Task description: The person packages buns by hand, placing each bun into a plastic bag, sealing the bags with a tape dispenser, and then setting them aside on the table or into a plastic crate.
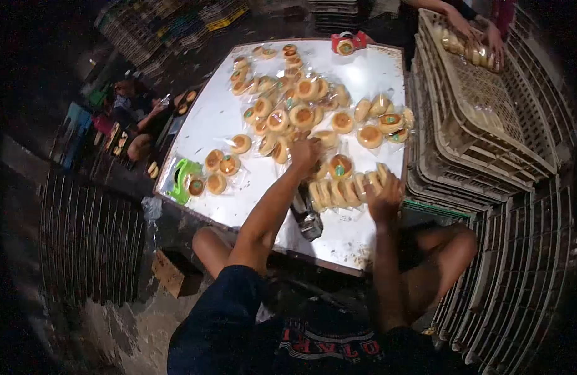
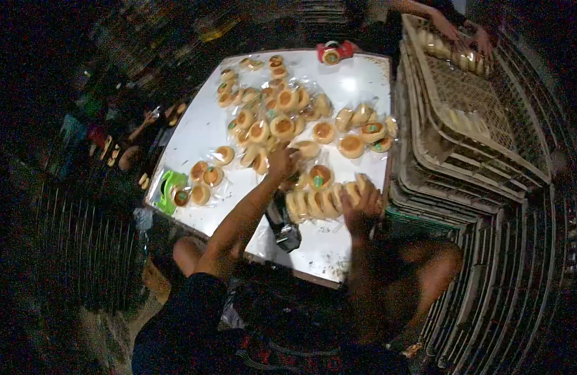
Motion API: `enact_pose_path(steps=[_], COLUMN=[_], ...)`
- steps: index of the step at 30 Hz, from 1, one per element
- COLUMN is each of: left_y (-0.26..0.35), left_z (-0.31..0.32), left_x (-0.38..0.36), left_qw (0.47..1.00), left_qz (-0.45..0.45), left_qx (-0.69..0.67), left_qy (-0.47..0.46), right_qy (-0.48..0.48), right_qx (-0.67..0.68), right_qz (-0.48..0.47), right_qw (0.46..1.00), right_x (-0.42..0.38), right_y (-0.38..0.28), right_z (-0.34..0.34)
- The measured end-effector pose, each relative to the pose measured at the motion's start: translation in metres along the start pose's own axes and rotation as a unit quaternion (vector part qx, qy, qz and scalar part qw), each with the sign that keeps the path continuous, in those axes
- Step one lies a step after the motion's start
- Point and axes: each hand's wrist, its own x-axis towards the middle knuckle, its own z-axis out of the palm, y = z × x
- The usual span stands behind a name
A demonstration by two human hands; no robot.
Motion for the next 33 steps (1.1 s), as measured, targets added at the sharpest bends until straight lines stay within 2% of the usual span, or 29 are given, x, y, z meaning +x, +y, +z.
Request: enact_pose_path(steps=[1,2,5,6,8,9,10,11,12,13,15,16,17,18,19,20,22,23,25,26,27,29,30,33], left_y=[-0.006,0.017,0.061,0.076,0.092,0.092,0.086,0.083,0.08,0.077,0.082,0.071,0.075,0.08,0.082,0.079,0.07,0.067,0.064,0.069,0.07,0.07,0.065,0.068], left_z=[0.009,-0.011,-0.083,-0.116,-0.169,-0.185,-0.183,-0.183,-0.187,-0.186,-0.174,-0.158,-0.166,-0.172,-0.179,-0.189,-0.206,-0.202,-0.194,-0.193,-0.192,-0.193,-0.183,-0.195], left_x=[0.009,0.016,0.02,0.013,-0.007,-0.021,-0.036,-0.05,-0.065,-0.08,-0.119,-0.138,-0.144,-0.146,-0.144,-0.141,-0.138,-0.143,-0.153,-0.156,-0.156,-0.152,-0.156,-0.16], left_qw=[0.997,0.995,0.98,0.97,0.929,0.9,0.806,0.678,0.493,0.476,0.561,0.641,0.668,0.667,0.666,0.673,0.683,0.68,0.674,0.628,0.609,0.566,0.593,0.679], left_qz=[-0.034,0.004,0.066,0.067,-0.021,-0.066,-0.155,-0.233,-0.219,-0.202,-0.287,-0.228,-0.256,-0.276,-0.294,-0.283,-0.254,-0.254,-0.252,-0.321,-0.336,-0.368,-0.365,-0.246], left_qx=[-0.068,-0.085,-0.186,-0.205,-0.315,-0.366,-0.528,-0.669,-0.827,-0.843,-0.768,-0.718,-0.675,-0.67,-0.663,-0.649,-0.617,-0.633,-0.662,-0.691,-0.706,-0.733,-0.713,-0.689], left_qy=[-0.024,0.052,-0.036,-0.11,-0.194,-0.228,-0.218,-0.194,-0.16,-0.147,-0.113,-0.149,-0.179,-0.176,-0.174,-0.213,-0.297,-0.267,-0.21,-0.156,-0.134,-0.085,-0.078,-0.054], right_qy=[-0.02,-0.022,-0.036,-0.039,-0.055,-0.147,-0.238,-0.326,-0.288,-0.282,-0.268,-0.263,-0.243,-0.223,-0.277,-0.316,-0.315,-0.311,-0.266,-0.243,-0.221,-0.246,-0.262,-0.138], right_qx=[-0.018,0.024,0.116,0.129,0.122,0.207,0.288,0.361,0.484,0.539,0.633,0.537,0.499,0.46,0.499,0.528,0.478,0.452,0.513,0.531,0.549,0.546,0.544,0.383], right_qz=[0.027,0.038,0.022,-0.002,-0.057,-0.013,0.03,0.072,0.046,0.079,0.148,0.146,0.085,0.022,0.117,0.217,0.157,0.127,0.172,0.19,0.206,0.227,0.239,0.097], right_qw=[0.999,0.999,0.992,0.991,0.989,0.967,0.927,0.871,0.825,0.789,0.711,0.788,0.827,0.859,0.813,0.758,0.805,0.826,0.798,0.789,0.779,0.768,0.76,0.908], right_x=[-0.002,0.0,0.008,0.016,0.026,0.023,0.021,0.017,0.004,-0.005,-0.021,-0.03,-0.038,-0.046,-0.034,-0.022,-0.015,-0.014,-0.022,-0.026,-0.028,-0.027,-0.028,-0.023], right_y=[-0.007,-0.015,-0.032,-0.047,-0.071,-0.076,-0.081,-0.087,-0.097,-0.106,-0.117,-0.11,-0.096,-0.081,-0.097,-0.113,-0.116,-0.117,-0.131,-0.137,-0.141,-0.134,-0.132,-0.148], right_z=[-0.003,-0.007,-0.014,-0.026,-0.039,-0.036,-0.032,-0.028,-0.019,-0.014,-0.005,0.006,0.015,0.022,0.004,-0.015,-0.02,-0.023,-0.022,-0.021,-0.019,-0.015,-0.013,-0.011])
